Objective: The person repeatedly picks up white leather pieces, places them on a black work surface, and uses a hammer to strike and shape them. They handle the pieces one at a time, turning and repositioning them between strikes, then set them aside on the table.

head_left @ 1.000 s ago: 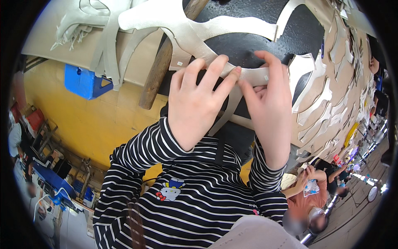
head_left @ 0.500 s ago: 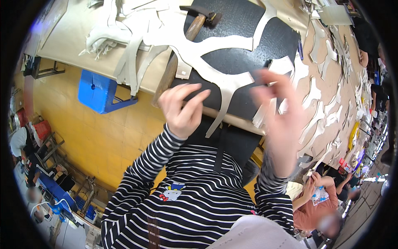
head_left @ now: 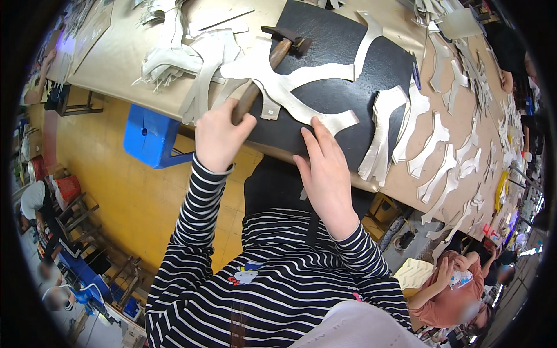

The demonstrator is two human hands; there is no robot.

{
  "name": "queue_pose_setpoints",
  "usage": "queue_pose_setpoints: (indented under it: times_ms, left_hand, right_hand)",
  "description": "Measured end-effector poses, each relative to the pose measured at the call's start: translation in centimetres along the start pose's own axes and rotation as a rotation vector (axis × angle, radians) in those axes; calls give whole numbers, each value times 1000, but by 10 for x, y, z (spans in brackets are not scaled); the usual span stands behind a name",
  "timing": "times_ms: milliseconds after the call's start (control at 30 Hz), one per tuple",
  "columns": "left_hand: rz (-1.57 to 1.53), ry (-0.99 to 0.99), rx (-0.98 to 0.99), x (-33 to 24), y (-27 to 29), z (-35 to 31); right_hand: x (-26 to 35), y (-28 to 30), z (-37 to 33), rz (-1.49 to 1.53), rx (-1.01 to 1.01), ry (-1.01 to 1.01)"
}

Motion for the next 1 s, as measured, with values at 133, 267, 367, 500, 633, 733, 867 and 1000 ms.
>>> queue_pose_setpoints:
  times_ms: [133, 267, 367, 500, 633, 733, 867, 1000]
  left_hand:
    - [-66, 196, -18, 17, 18, 0]
    - [-444, 257, -257, 20, 52, -21]
    - [-631, 337, -254, 11, 73, -39]
    - [-808, 258, 167, -47, 44, -69]
    - [-1012, -95, 445, -118, -8, -94]
    - [-932, -120, 476, -109, -21, -92]
    - [-795, 94, 191, -49, -7, -58]
    - [-683, 99, 19, -19, 16, -42]
  right_hand:
    - [-5, -5, -6, -30, -1, 40]
    - [2, 1, -5, -98, -31, 44]
    - [15, 24, -4, 255, -132, 81]
    - [28, 28, 2, 1164, 116, 12]
    - [4, 43, -4, 1600, -177, -187]
    - [-24, 77, -15, 1446, -466, -179]
    - [-42, 144, -40, 915, -790, -276]
    - [-34, 121, -46, 834, -644, -387]
Point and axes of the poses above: each hand's wrist, its own z-axis towards the middle knuckle, its own y-axis out of the back of the hand, x = y × z, the point moved 6 cm from there along z, towards the middle knuckle, and after that the axes turned 7 degrees about -x, right-handed, at the moved point
